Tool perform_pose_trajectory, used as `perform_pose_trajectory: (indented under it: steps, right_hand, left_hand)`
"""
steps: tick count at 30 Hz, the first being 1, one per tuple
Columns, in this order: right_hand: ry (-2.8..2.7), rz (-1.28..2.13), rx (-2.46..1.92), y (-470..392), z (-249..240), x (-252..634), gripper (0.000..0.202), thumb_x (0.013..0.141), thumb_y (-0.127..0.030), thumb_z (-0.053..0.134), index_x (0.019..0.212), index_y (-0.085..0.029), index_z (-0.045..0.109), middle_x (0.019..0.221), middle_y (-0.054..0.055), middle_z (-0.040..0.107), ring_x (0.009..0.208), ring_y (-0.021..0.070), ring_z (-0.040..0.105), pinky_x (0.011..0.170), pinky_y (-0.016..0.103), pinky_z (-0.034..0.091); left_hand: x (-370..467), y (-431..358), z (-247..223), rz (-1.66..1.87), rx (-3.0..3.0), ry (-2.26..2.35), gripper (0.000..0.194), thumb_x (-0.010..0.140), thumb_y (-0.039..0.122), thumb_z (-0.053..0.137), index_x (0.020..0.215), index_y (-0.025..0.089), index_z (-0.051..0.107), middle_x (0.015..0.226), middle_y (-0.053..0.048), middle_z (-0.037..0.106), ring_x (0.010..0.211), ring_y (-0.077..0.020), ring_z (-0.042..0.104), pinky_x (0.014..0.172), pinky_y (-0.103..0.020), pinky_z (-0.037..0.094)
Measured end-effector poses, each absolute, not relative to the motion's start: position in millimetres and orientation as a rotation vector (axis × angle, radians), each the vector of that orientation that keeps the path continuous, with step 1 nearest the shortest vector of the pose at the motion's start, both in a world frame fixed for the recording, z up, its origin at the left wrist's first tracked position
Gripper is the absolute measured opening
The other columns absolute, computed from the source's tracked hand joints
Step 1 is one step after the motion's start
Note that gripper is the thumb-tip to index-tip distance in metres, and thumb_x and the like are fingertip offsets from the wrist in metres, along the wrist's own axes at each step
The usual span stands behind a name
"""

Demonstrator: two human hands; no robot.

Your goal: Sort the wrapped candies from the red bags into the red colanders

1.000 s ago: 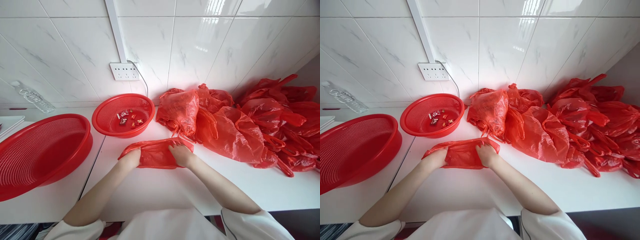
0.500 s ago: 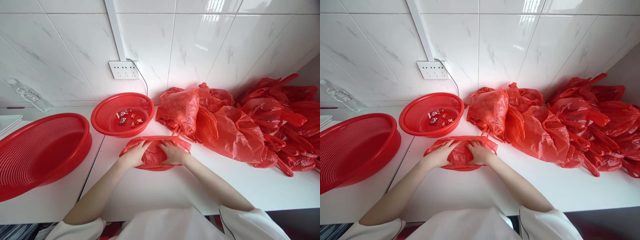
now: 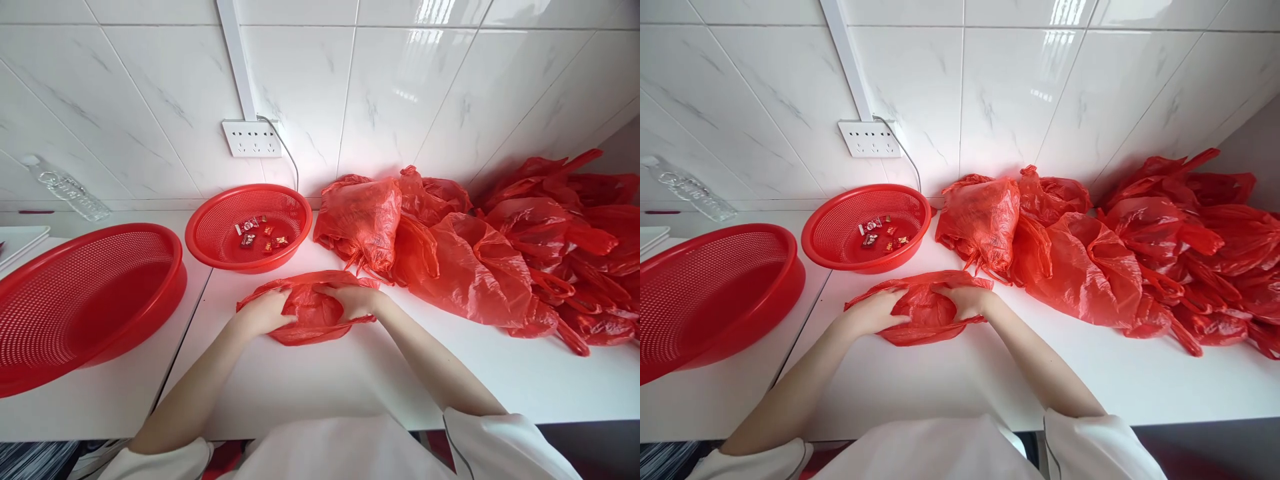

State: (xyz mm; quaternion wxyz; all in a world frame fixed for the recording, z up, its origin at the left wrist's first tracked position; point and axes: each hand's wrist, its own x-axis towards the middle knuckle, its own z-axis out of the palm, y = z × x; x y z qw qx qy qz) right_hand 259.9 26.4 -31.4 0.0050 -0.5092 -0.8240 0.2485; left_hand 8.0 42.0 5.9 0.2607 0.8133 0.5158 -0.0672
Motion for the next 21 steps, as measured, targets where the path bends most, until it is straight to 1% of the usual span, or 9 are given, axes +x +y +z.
perform_pose_trajectory:
  steps: [2, 4, 6, 9, 11, 13, 14, 18, 21]
  right_hand:
    - [-2.575, 0.814, -1.487, 26.0, -21.0, 255.4, 0.072, 0.074, -0.032, 0.07, 0.141, -0.025, 0.046, 0.122, 0.009, 0.064, 0.104, 0.0259, 0.063, 0.081, 0.03, 0.05]
    - [-2.542, 0.788, -1.45, 23.9, -7.0, 249.3, 0.053, 0.084, -0.034, 0.06, 0.135, -0.022, 0.053, 0.12, 0.009, 0.065, 0.107, 0.0246, 0.061, 0.087, 0.031, 0.048]
    - [-2.532, 0.814, -1.368, 20.6, 8.9, 242.9, 0.049, 0.088, -0.038, 0.056, 0.134, -0.022, 0.053, 0.123, 0.008, 0.063, 0.111, 0.0233, 0.06, 0.092, 0.032, 0.047]
    - [-2.505, 0.906, -1.225, 15.1, 33.2, 235.3, 0.047, 0.09, -0.04, 0.054, 0.133, -0.022, 0.053, 0.126, 0.008, 0.062, 0.114, 0.023, 0.059, 0.093, 0.033, 0.047]
    - [-2.48, 0.928, -1.171, 12.2, 47.9, 232.2, 0.045, 0.091, -0.04, 0.053, 0.132, -0.021, 0.054, 0.125, 0.008, 0.064, 0.113, 0.0228, 0.06, 0.093, 0.033, 0.047]
    - [-2.44, 0.906, -1.154, 10.6, 60.0, 230.7, 0.044, 0.091, -0.039, 0.053, 0.131, -0.021, 0.055, 0.125, 0.007, 0.064, 0.113, 0.0226, 0.06, 0.094, 0.033, 0.047]
    - [-2.414, 0.89, -1.158, 10.5, 64.7, 230.4, 0.043, 0.091, -0.039, 0.054, 0.131, -0.021, 0.055, 0.126, 0.007, 0.063, 0.113, 0.0225, 0.06, 0.094, 0.032, 0.047]
    - [-2.33, 0.816, -1.209, 13.2, 73.3, 230.7, 0.043, 0.092, -0.035, 0.054, 0.133, -0.022, 0.053, 0.128, 0.006, 0.062, 0.116, 0.0225, 0.058, 0.095, 0.033, 0.046]
    - [-2.349, 0.825, -1.238, 16.7, 70.7, 231.2, 0.041, 0.092, -0.034, 0.054, 0.131, -0.022, 0.054, 0.127, 0.006, 0.063, 0.114, 0.0224, 0.059, 0.094, 0.033, 0.047]
  left_hand:
    - [11.0, 30.3, 29.9, 0.071, 2.259, 1.293, 0.048, 0.081, 0.043, 0.059, 0.125, 0.024, 0.062, 0.123, -0.01, 0.065, 0.114, -0.0309, 0.059, 0.089, -0.038, 0.047]
    - [10.2, 23.6, 52.7, 0.404, 2.269, 1.121, 0.031, 0.088, 0.041, 0.052, 0.108, 0.026, 0.068, 0.109, -0.005, 0.07, 0.098, -0.0221, 0.065, 0.082, -0.031, 0.049]
    - [3.5, 27.0, 67.2, 0.834, 2.249, 1.173, 0.027, 0.088, 0.04, 0.052, 0.103, 0.024, 0.068, 0.107, -0.004, 0.069, 0.094, -0.0199, 0.064, 0.078, -0.029, 0.051]
    - [-19.3, 49.6, 65.3, 1.344, 2.039, 1.839, 0.037, 0.085, 0.047, 0.054, 0.111, 0.02, 0.061, 0.113, -0.011, 0.065, 0.103, -0.0261, 0.062, 0.085, -0.038, 0.05]
    - [-38.9, 68.6, 51.5, 1.23, 1.723, 2.315, 0.054, 0.079, 0.059, 0.056, 0.11, 0.015, 0.056, 0.106, -0.017, 0.065, 0.098, -0.035, 0.062, 0.084, -0.05, 0.049]
    - [-55.9, 83.6, 34.2, 0.867, 1.433, 2.409, 0.066, 0.072, 0.071, 0.055, 0.102, 0.013, 0.056, 0.093, -0.021, 0.066, 0.094, -0.0425, 0.063, 0.076, -0.056, 0.05]
    - [-61.9, 88.6, 25.8, 0.786, 1.327, 2.367, 0.066, 0.071, 0.074, 0.051, 0.095, 0.013, 0.057, 0.087, -0.02, 0.066, 0.091, -0.0424, 0.064, 0.074, -0.054, 0.051]
    - [-69.1, 93.8, 1.3, 0.841, 0.9, 1.674, 0.053, 0.081, 0.063, 0.043, 0.097, 0.014, 0.054, 0.08, -0.014, 0.068, 0.073, -0.0293, 0.07, 0.068, -0.041, 0.055]
    - [-66.7, 92.1, -8.8, 0.895, 0.757, 1.342, 0.037, 0.08, 0.043, 0.048, 0.1, 0.013, 0.056, 0.088, -0.012, 0.07, 0.079, -0.0242, 0.071, 0.076, -0.035, 0.056]
